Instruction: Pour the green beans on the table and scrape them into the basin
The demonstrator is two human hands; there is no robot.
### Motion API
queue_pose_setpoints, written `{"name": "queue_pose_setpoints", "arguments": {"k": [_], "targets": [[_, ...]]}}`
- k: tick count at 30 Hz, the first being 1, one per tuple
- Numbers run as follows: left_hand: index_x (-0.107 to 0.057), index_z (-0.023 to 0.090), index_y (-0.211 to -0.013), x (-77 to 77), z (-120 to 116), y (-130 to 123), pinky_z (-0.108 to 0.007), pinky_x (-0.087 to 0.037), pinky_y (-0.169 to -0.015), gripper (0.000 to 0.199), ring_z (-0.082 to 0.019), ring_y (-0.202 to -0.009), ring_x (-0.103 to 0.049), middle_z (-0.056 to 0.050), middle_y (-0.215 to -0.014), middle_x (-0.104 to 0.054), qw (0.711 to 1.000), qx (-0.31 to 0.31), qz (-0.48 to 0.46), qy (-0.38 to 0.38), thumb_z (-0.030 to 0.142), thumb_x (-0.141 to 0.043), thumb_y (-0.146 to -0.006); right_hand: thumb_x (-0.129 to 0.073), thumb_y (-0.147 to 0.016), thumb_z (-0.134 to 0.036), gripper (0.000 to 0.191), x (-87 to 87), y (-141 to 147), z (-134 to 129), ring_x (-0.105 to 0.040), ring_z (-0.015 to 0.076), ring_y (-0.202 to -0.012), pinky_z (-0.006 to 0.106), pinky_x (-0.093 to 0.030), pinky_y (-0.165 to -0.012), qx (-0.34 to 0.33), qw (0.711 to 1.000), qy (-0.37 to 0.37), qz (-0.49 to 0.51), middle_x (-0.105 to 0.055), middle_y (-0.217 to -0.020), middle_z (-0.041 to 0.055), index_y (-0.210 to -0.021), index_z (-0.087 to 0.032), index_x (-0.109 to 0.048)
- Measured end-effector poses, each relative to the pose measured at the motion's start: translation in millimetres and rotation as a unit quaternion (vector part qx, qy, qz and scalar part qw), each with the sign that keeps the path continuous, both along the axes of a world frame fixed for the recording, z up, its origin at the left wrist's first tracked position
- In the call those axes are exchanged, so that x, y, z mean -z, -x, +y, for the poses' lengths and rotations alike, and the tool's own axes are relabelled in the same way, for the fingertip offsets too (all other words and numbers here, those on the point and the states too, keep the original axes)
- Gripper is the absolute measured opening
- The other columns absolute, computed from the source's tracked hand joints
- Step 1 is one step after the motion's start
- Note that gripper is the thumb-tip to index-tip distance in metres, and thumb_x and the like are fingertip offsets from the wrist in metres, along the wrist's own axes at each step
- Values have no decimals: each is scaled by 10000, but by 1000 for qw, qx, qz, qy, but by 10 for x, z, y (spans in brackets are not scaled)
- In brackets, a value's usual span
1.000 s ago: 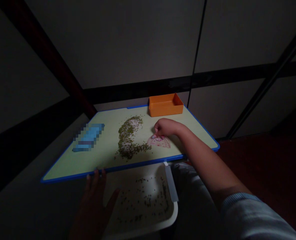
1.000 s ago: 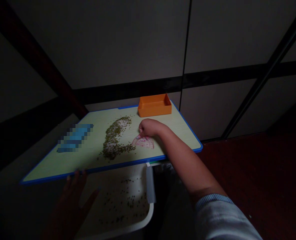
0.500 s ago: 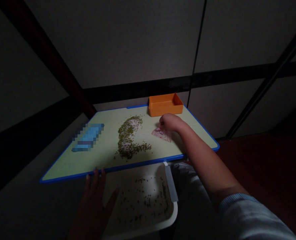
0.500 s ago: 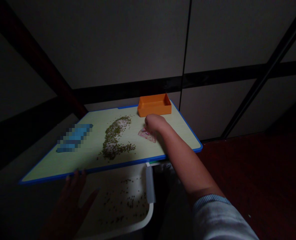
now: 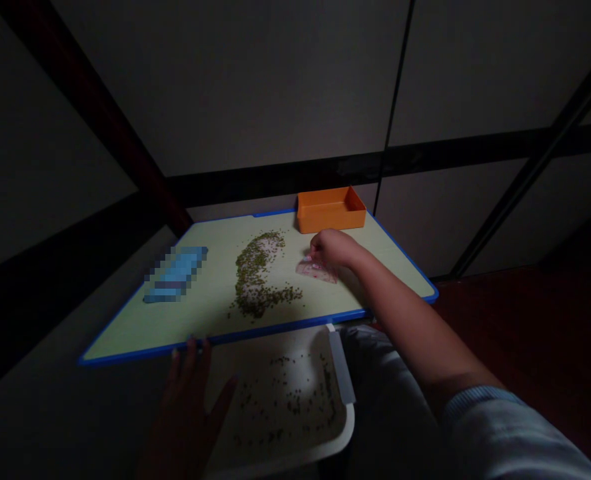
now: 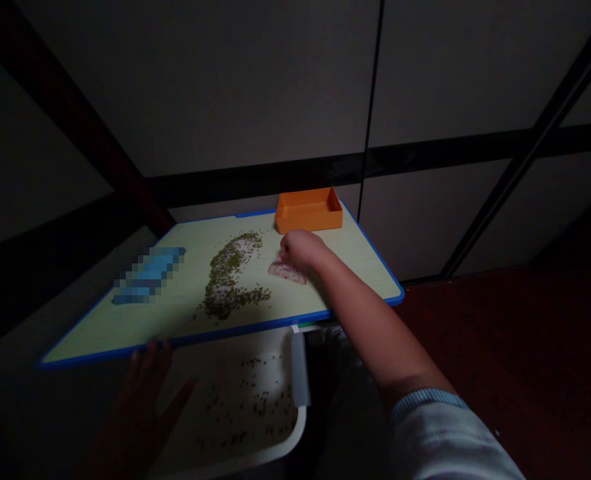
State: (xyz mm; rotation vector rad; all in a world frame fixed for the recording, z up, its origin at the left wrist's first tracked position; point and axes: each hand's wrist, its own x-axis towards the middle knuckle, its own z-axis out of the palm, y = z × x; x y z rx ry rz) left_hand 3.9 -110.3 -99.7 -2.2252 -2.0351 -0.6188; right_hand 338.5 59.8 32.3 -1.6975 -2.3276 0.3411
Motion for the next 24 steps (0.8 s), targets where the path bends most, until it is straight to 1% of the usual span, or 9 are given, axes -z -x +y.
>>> {"name": "queue_pose_setpoints", "arguments": {"k": [5, 7, 10, 14, 17, 21, 24], "targets": [[-206, 240, -1494, 45, -8, 25, -571, -311, -1164, 749, -325, -1510, -87, -98, -1620, -211, 1000, 8, 0, -12, 555, -401, -842, -590, -869, -368, 263, 129, 214, -7, -573, 192, -771, 285, -241, -576, -26, 998, -60, -9, -711, -881, 122, -884, -156, -744], [-209, 245, -1493, 52, -10, 30, -578, -306, -1164, 745, -326, -1510, -84, -98, -1619, -212, 1000, 10, 1, -17, 554, -402, -843, -580, -878, -370, 262, 154, 263, -17, -570, 190, -784, 284, -232, -582, -42, 997, -71, -9, -710, -891, 116, -883, -162, -740], [-218, 250, -1490, 50, -4, 27, -586, -305, -1162, 736, -330, -1509, -90, -94, -1619, -214, 1000, 6, 0, -12, 551, -399, -843, -595, -874, -353, 228, 158, 273, -27, -551, 165, -762, 273, -221, -585, -74, 995, -68, -4, -706, -857, 82, -866, -174, -736], [-248, 238, -1482, 32, 0, 10, -581, -305, -1164, 736, -333, -1508, -98, -96, -1613, -234, 1000, 3, -8, -7, 556, -400, -836, -645, -840, -332, 190, 123, 207, -36, -495, 123, -667, 258, -233, -583, -107, 993, -44, 16, -678, -747, 39, -815, -167, -736], [-249, 234, -1482, 10, -12, -3, -576, -300, -1169, 738, -331, -1509, -94, -96, -1616, -227, 1000, 2, -9, -3, 555, -404, -836, -680, -805, -300, 168, 88, 147, -46, -461, 101, -601, 253, -253, -588, -114, 993, -8, 33, -640, -649, 14, -778, -145, -739], [-220, 243, -1490, -12, -20, -12, -568, -290, -1175, 744, -322, -1512, -79, -87, -1626, -196, 1000, 2, -3, 7, 548, -411, -839, -710, -763, -257, 143, 64, 82, -44, -455, 82, -541, 248, -285, -588, -119, 990, 47, 65, -591, -562, -15, -726, -120, -729], [-231, 238, -1487, -5, -9, -6, -573, -288, -1173, 744, -325, -1511, -85, -98, -1618, -218, 1000, 3, -1, 2, 556, -409, -838, -703, -752, -215, 116, 57, 44, -34, -466, 73, -513, 234, -315, -582, -135, 983, 85, 92, -579, -540, -29, -694, -115, -708]]}}
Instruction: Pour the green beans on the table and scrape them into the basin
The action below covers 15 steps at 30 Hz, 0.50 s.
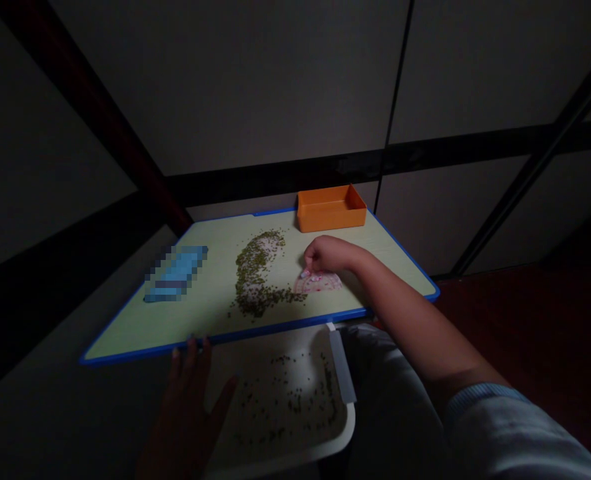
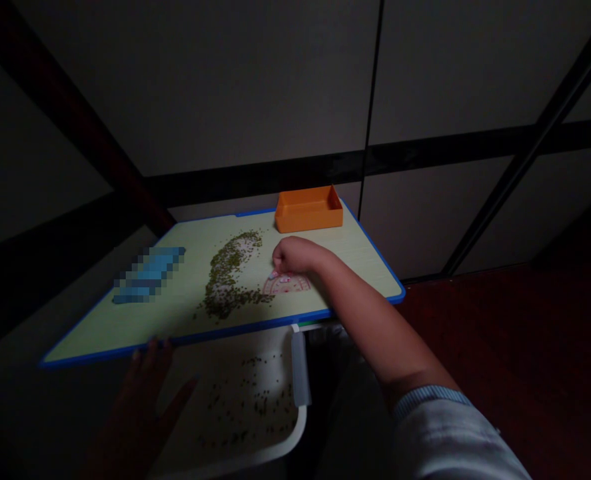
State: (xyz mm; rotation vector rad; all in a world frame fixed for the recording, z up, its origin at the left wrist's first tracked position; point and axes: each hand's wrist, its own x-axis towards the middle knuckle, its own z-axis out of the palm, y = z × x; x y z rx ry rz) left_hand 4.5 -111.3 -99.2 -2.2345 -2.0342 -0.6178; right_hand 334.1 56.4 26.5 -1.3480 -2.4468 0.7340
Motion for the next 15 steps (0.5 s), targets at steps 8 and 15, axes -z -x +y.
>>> {"name": "queue_pose_setpoints", "arguments": {"k": [8, 15], "targets": [[-237, 231, -1485, 48, 23, 32, -572, -300, -1164, 744, -326, -1512, -79, -109, -1613, -228, 1000, 9, 3, -13, 553, -407, -837, -698, -744, -226, 156, -50, -145, 4, -486, 80, -500, 233, -358, -582, -27, 995, 79, 54, -590, -521, -27, -627, -128, -665], [-233, 237, -1487, 6, 7, -13, -586, -312, -1151, 741, -341, -1510, -87, -117, -1608, -235, 1000, 6, 8, -16, 554, -402, -839, -727, -697, -233, 139, -128, -281, -1, -499, 77, -497, 226, -353, -572, -28, 987, 154, 43, -602, -517, -34, -619, -134, -668]]}}
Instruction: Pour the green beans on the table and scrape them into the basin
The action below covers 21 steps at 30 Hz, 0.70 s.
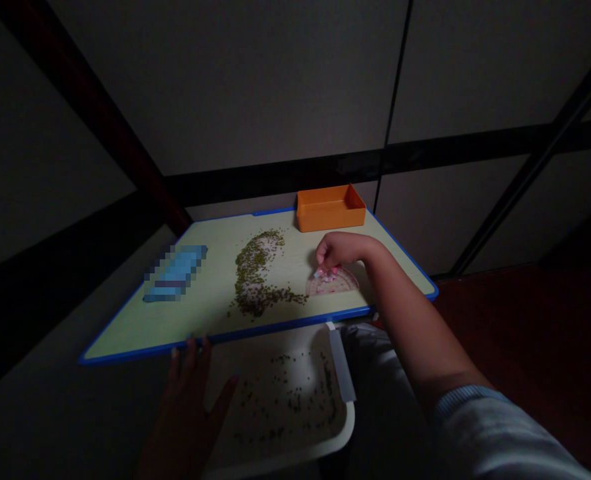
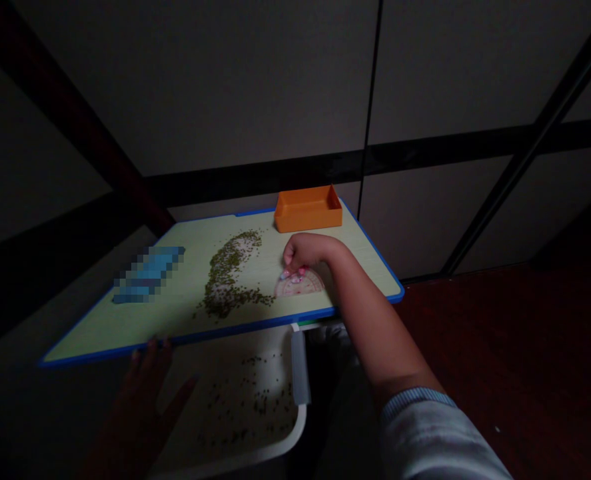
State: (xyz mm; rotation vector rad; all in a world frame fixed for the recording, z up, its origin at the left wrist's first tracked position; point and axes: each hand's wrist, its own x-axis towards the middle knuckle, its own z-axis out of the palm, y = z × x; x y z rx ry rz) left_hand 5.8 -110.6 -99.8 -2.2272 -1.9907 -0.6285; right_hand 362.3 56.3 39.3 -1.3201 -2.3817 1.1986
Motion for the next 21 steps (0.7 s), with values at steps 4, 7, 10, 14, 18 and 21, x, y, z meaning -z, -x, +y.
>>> {"name": "queue_pose_setpoints", "arguments": {"k": [4, 7, 10, 14, 18, 21], "targets": [[-237, 228, -1486, 4, -8, 7, -585, -306, -1157, 735, -339, -1510, -81, -120, -1610, -228, 1000, 1, -2, 1, 554, -389, -845, -717, -691, -218, 105, 7, 0, 7, -509, 77, -511, 222, -359, -580, -11, 1000, 5, -24, -622, -534, -29, -636, -135, -682], [-244, 220, -1484, 10, -8, 10, -594, -311, -1151, 747, -348, -1507, -97, -125, -1610, -228, 1000, 1, -2, -2, 568, -387, -839, -716, -691, -242, 123, 24, -3, 19, -516, 78, -520, 222, -367, -591, -8, 999, 3, -33, -642, -555, -23, -634, -138, -686], [-252, 209, -1481, 1, -8, -3, -592, -304, -1156, 747, -344, -1508, -93, -130, -1609, -232, 1000, 4, 1, -4, 569, -383, -840, -717, -684, -248, 126, 35, -15, 31, -518, 82, -520, 221, -375, -593, 6, 999, -4, -41, -638, -551, -22, -626, -141, -684], [-266, 211, -1477, -24, -11, -20, -590, -308, -1154, 747, -342, -1507, -101, -126, -1604, -251, 1000, -10, 0, 6, 574, -391, -837, -698, -689, -217, 99, 47, -12, 36, -520, 86, -510, 222, -381, -588, 33, 998, -10, -56, -624, -533, -22, -625, -144, -680], [-247, 218, -1484, -28, -18, -16, -585, -304, -1157, 764, -344, -1507, -96, -117, -1613, -228, 1000, -8, -1, 17, 574, -408, -828, -682, -701, -185, 94, 52, 23, 16, -523, 83, -501, 223, -377, -584, 40, 997, -26, -60, -620, -528, -22, -619, -141, -668], [-242, 232, -1485, -24, -19, -15, -593, -305, -1155, 751, -342, -1506, -97, -106, -1613, -232, 1000, -12, -9, 13, 571, -398, -833, -683, -714, -192, 115, 50, 55, -2, -529, 85, -509, 227, -378, -593, 20, 998, -27, -57, -623, -529, -20, -613, -139, -669]]}}
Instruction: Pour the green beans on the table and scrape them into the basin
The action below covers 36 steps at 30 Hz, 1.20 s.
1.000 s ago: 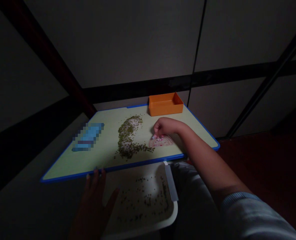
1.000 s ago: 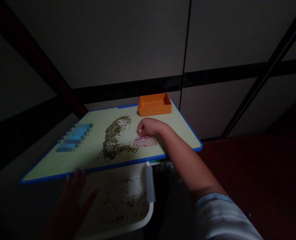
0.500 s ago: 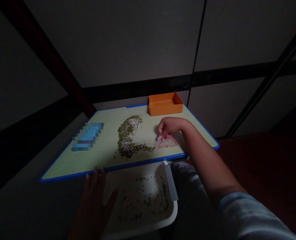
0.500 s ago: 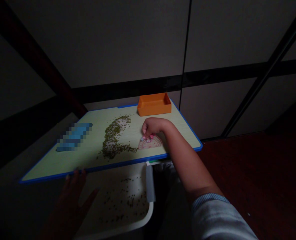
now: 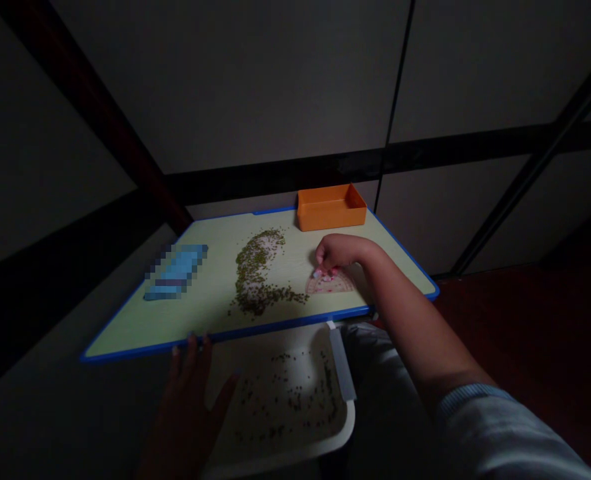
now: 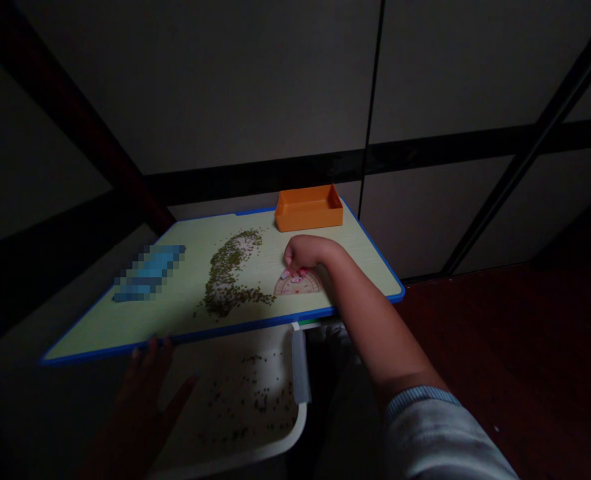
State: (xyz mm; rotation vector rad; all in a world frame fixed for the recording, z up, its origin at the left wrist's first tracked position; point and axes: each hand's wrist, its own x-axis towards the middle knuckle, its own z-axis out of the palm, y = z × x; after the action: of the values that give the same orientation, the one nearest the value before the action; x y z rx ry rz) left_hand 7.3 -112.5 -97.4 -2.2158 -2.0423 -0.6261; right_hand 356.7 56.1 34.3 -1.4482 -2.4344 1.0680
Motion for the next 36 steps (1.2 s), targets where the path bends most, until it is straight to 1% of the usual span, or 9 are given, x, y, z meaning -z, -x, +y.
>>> {"name": "queue_pose_setpoints", "arguments": {"k": [3, 6, 8, 11, 14, 18, 24, 31, 36], "targets": [[-243, 234, -1484, 2, 6, -1, -597, -300, -1157, 748, -340, -1507, -93, -106, -1612, -235, 1000, -2, -3, 2, 571, -398, -835, -695, -725, -226, 143, 6, 27, -6, -540, 91, -526, 231, -378, -602, -28, 1000, 4, 3, -630, -536, -16, -615, -137, -672], [-259, 218, -1479, 8, 15, 4, -595, -296, -1159, 756, -342, -1508, -88, -120, -1609, -237, 1000, 2, -3, 1, 577, -404, -829, -690, -725, -211, 118, 28, 51, -2, -531, 86, -523, 227, -367, -594, -51, 999, 6, 15, -624, -530, -25, -636, -135, -676], [-268, 212, -1475, 11, 19, 7, -592, -293, -1162, 756, -343, -1507, -90, -124, -1608, -237, 1000, 5, -5, -2, 578, -405, -828, -685, -723, -200, 112, 43, 63, 3, -515, 80, -511, 225, -356, -580, -65, 997, 14, 27, -610, -515, -35, -634, -135, -672], [-279, 213, -1471, 5, 19, 3, -596, -292, -1161, 758, -349, -1505, -92, -127, -1607, -238, 1000, 4, -7, 2, 585, -407, -823, -703, -714, -239, 146, 45, 56, 5, -501, 79, -503, 224, -347, -564, -86, 994, 32, 58, -601, -507, -40, -619, -136, -661], [-267, 214, -1476, -10, 11, -11, -595, -289, -1164, 765, -349, -1504, -95, -127, -1605, -245, 1000, 0, -7, 4, 584, -411, -823, -733, -692, -301, 191, 13, 7, 2, -507, 79, -510, 223, -345, -565, -78, 993, 40, 77, -627, -534, -32, -622, -138, -662], [-240, 230, -1485, -21, -5, -11, -585, -293, -1165, 751, -337, -1508, -81, -119, -1607, -241, 1000, 6, -4, 5, 566, -407, -835, -759, -658, -324, 201, -29, -66, 4, -530, 84, -534, 223, -354, -576, -63, 995, 54, 64, -664, -580, -21, -632, -140, -680], [-260, 233, -1479, -27, -13, -1, -586, -294, -1165, 732, -337, -1508, -94, -113, -1611, -234, 1000, 3, -3, 1, 561, -399, -839, -784, -641, -335, 226, -34, -51, -4, -522, 84, -522, 230, -374, -592, -62, 995, 74, 38, -631, -536, -28, -640, -132, -685], [-270, 219, -1476, -10, 7, -10, -583, -302, -1163, 735, -337, -1507, -90, -116, -1600, -266, 1000, 5, -6, -6, 563, -399, -839, -759, -674, -299, 186, -25, -10, -7, -523, 78, -520, 229, -370, -589, -87, 992, 93, 14, -625, -527, -35, -652, -125, -696], [-246, 223, -1484, 18, 5, 12, -584, -302, -1163, 738, -337, -1506, -98, -116, -1600, -262, 1000, 7, -5, -9, 548, -404, -840, -777, -664, -313, 221, 26, 42, -6, -539, 83, -515, 236, -394, -607, -104, 987, 124, 7, -620, -509, -39, -628, -126, -665]]}}
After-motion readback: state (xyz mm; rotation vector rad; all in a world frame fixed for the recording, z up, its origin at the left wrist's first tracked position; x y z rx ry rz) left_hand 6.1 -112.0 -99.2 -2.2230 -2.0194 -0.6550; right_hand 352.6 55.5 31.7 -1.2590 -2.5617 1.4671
